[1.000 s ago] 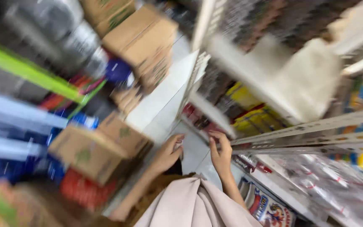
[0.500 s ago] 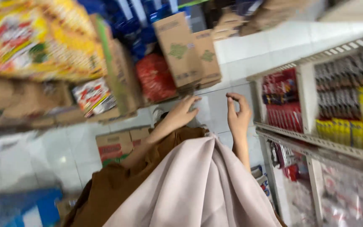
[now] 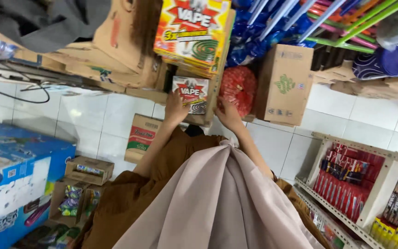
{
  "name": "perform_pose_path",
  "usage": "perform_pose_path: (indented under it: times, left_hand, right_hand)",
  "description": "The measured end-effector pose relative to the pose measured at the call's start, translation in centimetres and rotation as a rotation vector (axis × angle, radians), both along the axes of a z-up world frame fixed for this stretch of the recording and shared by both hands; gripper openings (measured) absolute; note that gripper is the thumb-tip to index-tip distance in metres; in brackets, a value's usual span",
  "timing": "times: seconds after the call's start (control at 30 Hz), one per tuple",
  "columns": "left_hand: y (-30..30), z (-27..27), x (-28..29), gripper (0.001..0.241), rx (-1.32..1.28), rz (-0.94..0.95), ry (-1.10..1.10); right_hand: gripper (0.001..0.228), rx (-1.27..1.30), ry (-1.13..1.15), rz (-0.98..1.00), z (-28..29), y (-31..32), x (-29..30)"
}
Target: The person stocks a store shelf by picking up boxes of mosquito coils and stacking them onto the shelf by hand.
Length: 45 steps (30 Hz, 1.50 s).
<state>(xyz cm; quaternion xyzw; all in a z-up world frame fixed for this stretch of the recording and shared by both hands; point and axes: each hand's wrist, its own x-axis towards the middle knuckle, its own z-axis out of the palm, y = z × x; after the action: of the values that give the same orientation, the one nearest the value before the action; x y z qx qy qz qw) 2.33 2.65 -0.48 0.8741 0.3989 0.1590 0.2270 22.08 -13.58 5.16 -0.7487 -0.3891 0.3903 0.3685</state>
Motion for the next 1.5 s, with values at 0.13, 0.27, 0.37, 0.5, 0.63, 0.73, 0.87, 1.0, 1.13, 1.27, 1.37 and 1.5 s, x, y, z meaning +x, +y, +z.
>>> perform_pose_path:
  times: [0.13,0.27,0.37,0.5,0.63,0.73,0.87,1.0,1.13,1.27,1.37,1.5]
  left_hand:
    - [0.9,0.1,-0.7,0.082,-0.230,0.059,0.006]
    - [1.3,1.1,-0.3,0.082,0.011,-0.037,-0.110]
    - [2.0,0.8,-1.0,0.072,-0.521,0.119,-0.170]
    - [2.8,0.9,-1.5,0.059,-0.937,-0.134,-0.544]
    - [2.2,3.9,-1.7,0.074,-1.432,0.029,-0.241]
    - [-0.3,9.9,0.8,0.090,-1.645,0.027,-0.126]
    - [-5.4,9.1,5.8,0.092,-1.433,-0.426,-0.216]
    - [-11.5,7.3,11.5,0.082,-1.328,-0.697,-0.327]
    - [-16.7,9.9,16.4,0.085,-1.422,-0.817,-0.215]
    - [-23.6,9.7,19.1,0.080,-1.603,-0.784,-0.081]
    - [-29.3,7.7,23.2,0.076,-1.506,-1.093,-0.153]
    - [-37.7,6.9,25.8,0.088,-1.593,-1.068,0.118]
  right_hand:
    - [0.071,0.099,0.049,-0.047,-4.8,2.6,-3.2]
    - [0.070,-0.056,0.222,-0.174,-6.8,3.1,-4.7]
    - [0.069,-0.167,0.273,-0.255,-6.4,3.0,-3.9]
    - [0.069,-0.003,0.772,-0.245,-4.6,0.9,-2.1]
    - [0.068,0.020,0.787,-0.280,-0.9,-3.4,-1.8]
    - [0.070,0.031,0.430,-0.429,4.1,-6.8,-1.3]
    - [0.069,0.344,-0.445,-0.679,10.7,-8.1,-3.1]
    - [0.074,0.258,-0.610,-0.422,13.4,-9.9,-2.6]
    - [0.077,0.002,-0.751,-0.578,11.6,-19.6,2.3]
    - [0.071,-0.055,-0.665,-1.033,9.7,-30.3,3.9]
    - [0.076,0.143,-0.664,-1.084,11.0,-31.5,4.3]
    - [0.068,-0.052,-0.798,-0.984,12.1,-37.9,2.2]
